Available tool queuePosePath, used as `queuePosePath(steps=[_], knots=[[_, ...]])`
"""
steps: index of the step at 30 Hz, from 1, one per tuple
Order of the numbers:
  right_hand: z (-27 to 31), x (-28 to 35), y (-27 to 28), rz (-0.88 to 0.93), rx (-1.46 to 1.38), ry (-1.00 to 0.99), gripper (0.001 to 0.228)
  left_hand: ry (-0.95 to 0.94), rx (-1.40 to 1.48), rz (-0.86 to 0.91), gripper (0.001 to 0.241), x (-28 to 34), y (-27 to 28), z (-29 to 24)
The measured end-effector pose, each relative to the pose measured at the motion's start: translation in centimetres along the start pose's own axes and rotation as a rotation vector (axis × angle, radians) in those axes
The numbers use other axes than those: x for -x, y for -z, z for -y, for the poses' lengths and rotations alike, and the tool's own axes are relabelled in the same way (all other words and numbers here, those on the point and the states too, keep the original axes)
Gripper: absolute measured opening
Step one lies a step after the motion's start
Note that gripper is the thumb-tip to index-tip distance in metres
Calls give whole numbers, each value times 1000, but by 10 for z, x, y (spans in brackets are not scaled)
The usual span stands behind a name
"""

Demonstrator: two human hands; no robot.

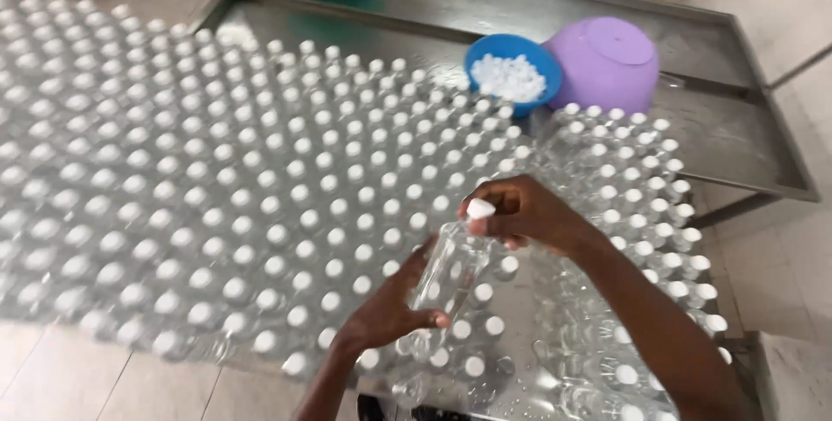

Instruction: Manually placing and tightening caps on plastic water bottles at a production station.

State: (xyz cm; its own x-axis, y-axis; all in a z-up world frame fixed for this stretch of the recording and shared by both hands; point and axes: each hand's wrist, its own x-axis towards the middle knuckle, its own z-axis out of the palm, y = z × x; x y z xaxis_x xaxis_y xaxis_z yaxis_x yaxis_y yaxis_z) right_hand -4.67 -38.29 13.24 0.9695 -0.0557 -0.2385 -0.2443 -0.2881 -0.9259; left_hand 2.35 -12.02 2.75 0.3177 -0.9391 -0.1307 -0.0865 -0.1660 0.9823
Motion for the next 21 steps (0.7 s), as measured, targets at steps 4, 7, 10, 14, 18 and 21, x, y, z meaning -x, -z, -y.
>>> queuePosePath(steps=[4, 7, 10, 14, 18, 21], knots=[[-41, -39, -51, 165, -91, -123, 52, 13, 567, 4, 100, 38, -18, 49], [-110, -58, -69, 171, -162, -77, 53, 192, 627, -213, 78, 55, -28, 103], [-111, -41, -72, 97, -74, -127, 56, 229, 867, -378, 77, 59, -31, 121], [-108, -13, -74, 30, 14, -231, 48, 199, 884, -418, 75, 74, -25, 122], [-110, 4, -74, 0, 98, -272, 41, 196, 891, -394, 78, 76, -19, 116], [-101, 14, -79, -25, 128, -275, 38, 190, 861, -350, 78, 70, -18, 131]])
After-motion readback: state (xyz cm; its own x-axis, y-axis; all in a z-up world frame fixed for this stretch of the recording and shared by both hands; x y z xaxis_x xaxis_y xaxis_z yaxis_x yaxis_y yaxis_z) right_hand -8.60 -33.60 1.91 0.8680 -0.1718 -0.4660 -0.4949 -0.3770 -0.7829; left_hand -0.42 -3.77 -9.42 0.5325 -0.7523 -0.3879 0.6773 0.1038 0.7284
